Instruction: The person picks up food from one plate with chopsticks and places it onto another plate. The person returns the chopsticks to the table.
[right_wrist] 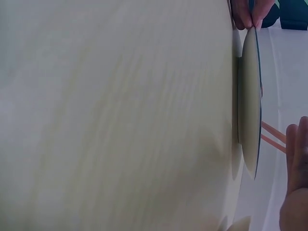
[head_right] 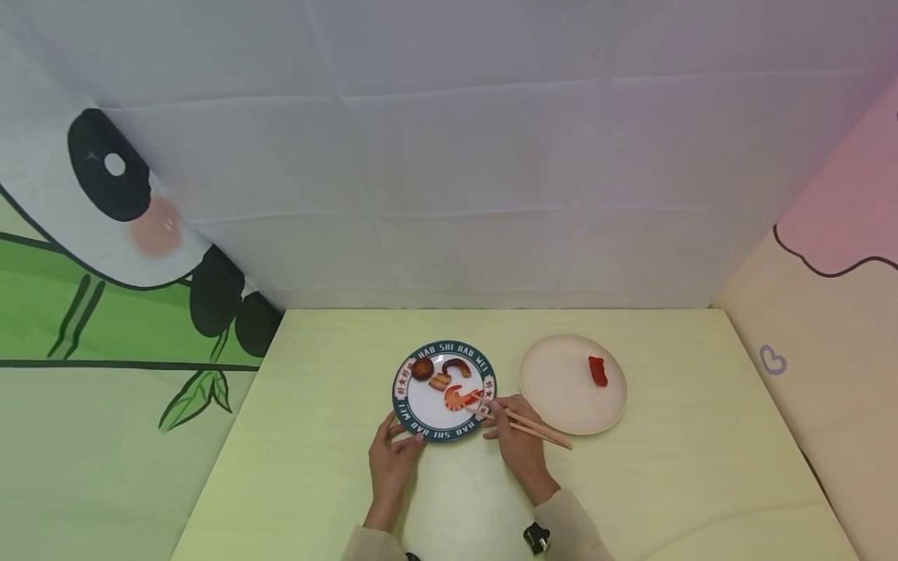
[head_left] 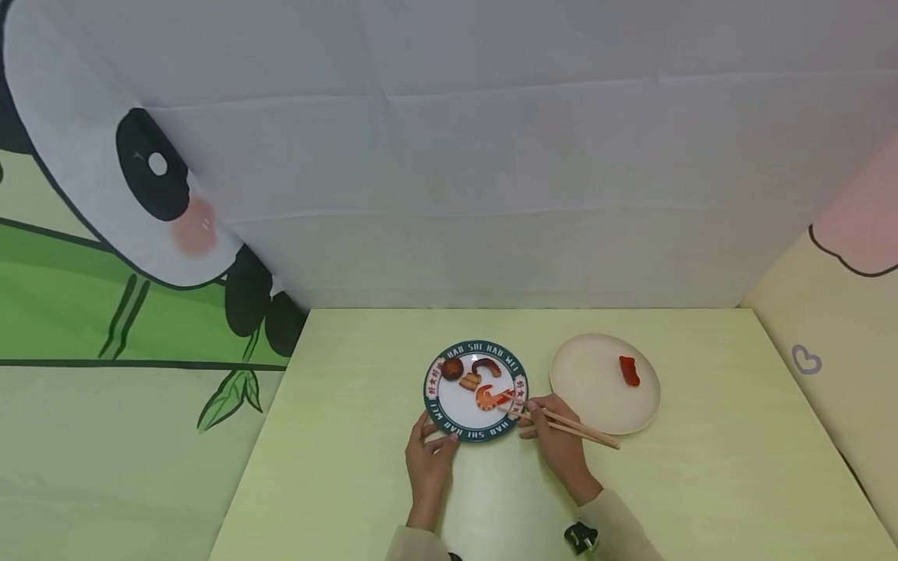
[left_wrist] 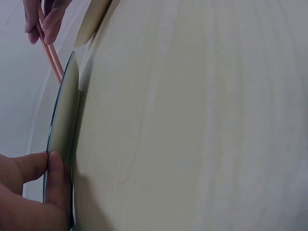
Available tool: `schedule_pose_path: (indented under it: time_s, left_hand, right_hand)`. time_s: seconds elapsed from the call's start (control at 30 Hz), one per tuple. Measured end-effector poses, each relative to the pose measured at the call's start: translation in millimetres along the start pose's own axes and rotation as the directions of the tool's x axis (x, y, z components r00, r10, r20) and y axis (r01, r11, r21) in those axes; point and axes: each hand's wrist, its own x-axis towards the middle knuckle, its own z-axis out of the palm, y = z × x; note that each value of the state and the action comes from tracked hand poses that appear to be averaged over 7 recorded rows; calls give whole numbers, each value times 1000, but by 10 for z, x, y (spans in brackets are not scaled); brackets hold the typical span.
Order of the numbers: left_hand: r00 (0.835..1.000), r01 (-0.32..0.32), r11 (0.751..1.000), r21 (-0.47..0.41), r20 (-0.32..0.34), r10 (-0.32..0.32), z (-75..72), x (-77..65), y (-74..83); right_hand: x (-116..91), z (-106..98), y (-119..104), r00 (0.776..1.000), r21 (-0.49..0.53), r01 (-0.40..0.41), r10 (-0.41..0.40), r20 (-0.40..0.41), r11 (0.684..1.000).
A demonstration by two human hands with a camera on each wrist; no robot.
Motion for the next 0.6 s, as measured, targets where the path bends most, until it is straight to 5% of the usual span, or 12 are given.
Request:
schedule_pose_path:
  time_s: [0.6]
  left_hand:
    - [1000,-11,1000,-2,-7,11,12,8,-17]
  right_hand:
    - [-28,34,34,996,7,82,-82,-34,997]
